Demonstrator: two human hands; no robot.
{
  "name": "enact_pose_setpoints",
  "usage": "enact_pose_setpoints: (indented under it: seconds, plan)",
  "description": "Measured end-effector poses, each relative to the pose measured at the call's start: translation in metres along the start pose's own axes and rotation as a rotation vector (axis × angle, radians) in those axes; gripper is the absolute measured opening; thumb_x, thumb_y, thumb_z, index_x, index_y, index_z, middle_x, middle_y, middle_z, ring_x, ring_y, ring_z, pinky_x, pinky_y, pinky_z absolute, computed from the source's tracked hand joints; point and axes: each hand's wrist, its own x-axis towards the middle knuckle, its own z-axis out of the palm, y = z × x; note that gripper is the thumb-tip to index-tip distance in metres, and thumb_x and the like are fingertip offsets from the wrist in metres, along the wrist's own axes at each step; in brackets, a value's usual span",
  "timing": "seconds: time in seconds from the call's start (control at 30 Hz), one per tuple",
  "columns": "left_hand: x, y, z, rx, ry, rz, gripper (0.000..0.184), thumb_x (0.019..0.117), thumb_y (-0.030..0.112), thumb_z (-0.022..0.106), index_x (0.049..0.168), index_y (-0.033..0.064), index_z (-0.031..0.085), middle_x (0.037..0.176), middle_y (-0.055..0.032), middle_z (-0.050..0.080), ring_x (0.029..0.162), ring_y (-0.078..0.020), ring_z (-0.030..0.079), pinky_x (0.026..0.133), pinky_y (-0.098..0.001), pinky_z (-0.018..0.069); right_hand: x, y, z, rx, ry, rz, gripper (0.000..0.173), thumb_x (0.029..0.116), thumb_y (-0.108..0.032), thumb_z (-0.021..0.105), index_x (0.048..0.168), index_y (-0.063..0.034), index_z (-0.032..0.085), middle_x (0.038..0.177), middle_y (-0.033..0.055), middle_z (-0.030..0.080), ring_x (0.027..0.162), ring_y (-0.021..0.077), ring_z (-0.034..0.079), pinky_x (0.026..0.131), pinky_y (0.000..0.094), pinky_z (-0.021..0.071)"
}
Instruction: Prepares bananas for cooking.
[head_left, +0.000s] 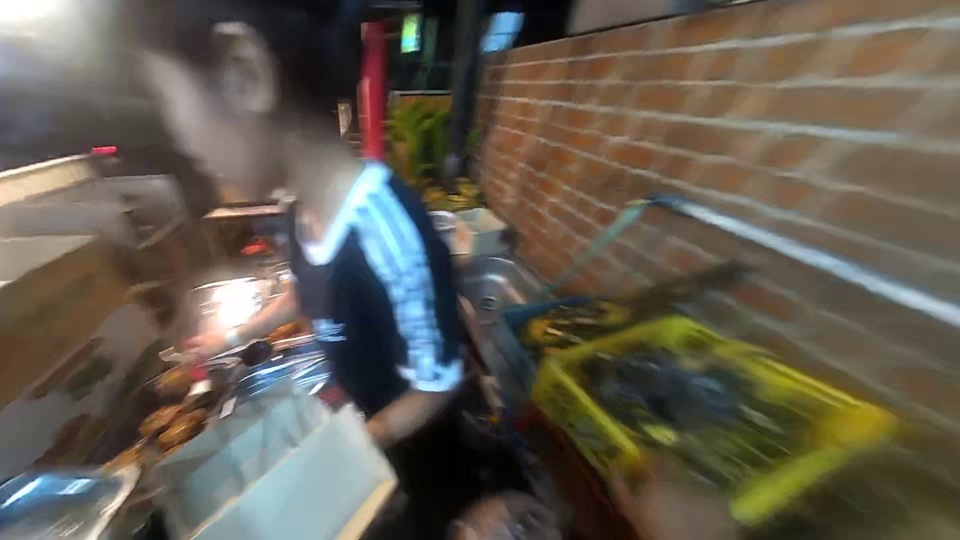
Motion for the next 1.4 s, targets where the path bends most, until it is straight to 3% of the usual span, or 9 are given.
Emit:
enact_pose_setpoints:
  seconds: [0.17,0.37,0.6,0.73,0.87,0.97,1.1,1.3,1.4]
  plan:
    - [0.037,0.062,0.056,-0.325,0.136,0.168,0.028,0.0975,0.021,0.069,0.117,0.0006,0.068,0.095,-0.0086,0.073,0.074,-0.0171,0.070,0.066,-0.0328,0.0626,0.003,0.012,-0.008,0.019,-0.134,0.123,0.051,0.0975,-0.044,0.058,0.131,-0.0059,0.065,0.124,0.0194,0.069,0.113,0.0409,0.068,0.094,0.0610,0.0546]
    - [0.106,0.126,0.073,-0.237,0.241,0.229,0.021,0.0994,0.019,0.066,0.113,0.0036,0.071,0.086,-0.0085,0.071,0.070,-0.0175,0.068,0.067,-0.0336,0.0606,0.005,0.016,-0.012,0.084,-0.225,0.127,0.056,0.0988,-0.043,0.054,0.140,-0.0060,0.059,0.139,0.0191,0.061,0.127,0.0408,0.059,0.104,0.0608,0.0473]
    - [0.250,0.166,0.081,0.465,0.077,0.439,0.038,0.0957,0.039,0.071,0.130,0.0228,0.067,0.112,0.0010,0.073,0.099,-0.0118,0.070,0.091,-0.0408,0.0603,0.006,0.023,0.013,-0.008,-0.063,0.078,0.054,0.0987,-0.048,0.050,0.132,-0.0069,0.062,0.128,0.0143,0.067,0.118,0.0361,0.065,0.095,0.0561,0.0547]
    - [0.320,0.156,0.129,0.999,-0.314,0.403,0.081,0.0807,0.063,0.076,0.149,0.0253,0.054,0.136,-0.0054,0.065,0.126,-0.0285,0.060,0.105,-0.0579,0.0498,0.004,0.027,0.021,-0.020,0.050,0.092,0.053,0.0956,-0.052,0.057,0.128,-0.0128,0.068,0.122,0.0087,0.072,0.113,0.0316,0.069,0.091,0.0522,0.0577]
    - [0.351,0.151,0.158,1.294,-0.423,0.364,0.092,0.0726,0.044,0.088,0.153,0.0285,0.047,0.152,-0.0181,0.047,0.139,-0.0442,0.044,0.109,-0.0645,0.0424,0.003,0.035,0.034,-0.105,0.239,0.112,0.045,0.0928,-0.058,0.058,0.115,-0.0223,0.072,0.104,-0.0003,0.074,0.094,0.0225,0.071,0.076,0.0425,0.0597]
    - [0.391,0.143,0.152,1.152,-0.466,0.355,0.079,0.0685,0.034,0.091,0.141,0.0342,0.060,0.161,-0.0117,0.037,0.141,-0.0401,0.043,0.102,-0.0638,0.0499,0.004,0.041,0.027,-0.056,0.147,0.157,0.042,0.0949,-0.059,0.058,0.111,-0.0223,0.072,0.101,0.0009,0.072,0.093,0.0241,0.071,0.073,0.0432,0.0600]
    - [0.445,0.153,0.136,0.946,-0.653,0.355,0.065,0.0748,0.025,0.089,0.134,0.0347,0.065,0.155,-0.0106,0.046,0.138,-0.0338,0.049,0.105,-0.0602,0.0493,0.006,0.047,0.025,-0.030,0.093,0.210,0.054,0.0981,-0.069,0.047,0.107,-0.0218,0.072,0.100,0.0018,0.072,0.091,0.0241,0.071,0.073,0.0429,0.0598]
    - [0.520,0.156,0.102,0.603,-0.934,0.353,0.049,0.0842,0.004,0.076,0.130,0.0216,0.069,0.139,0.0032,0.064,0.128,-0.0155,0.059,0.108,-0.0442,0.0494,0.008,0.047,0.018,-0.037,0.016,0.248,0.060,0.0958,-0.075,0.046,0.107,-0.0223,0.073,0.101,-0.0001,0.073,0.089,0.0221,0.070,0.069,0.0401,0.0570]
    - [0.544,0.148,0.091,0.433,-1.056,0.329,0.051,0.0831,0.006,0.070,0.133,0.0166,0.067,0.138,-0.0005,0.065,0.127,-0.0173,0.060,0.107,-0.0404,0.0499,0.006,0.046,0.020,-0.055,0.015,0.271,0.063,0.0946,-0.078,0.043,0.106,-0.0234,0.073,0.102,-0.0010,0.074,0.087,0.0211,0.070,0.068,0.0391,0.0562]
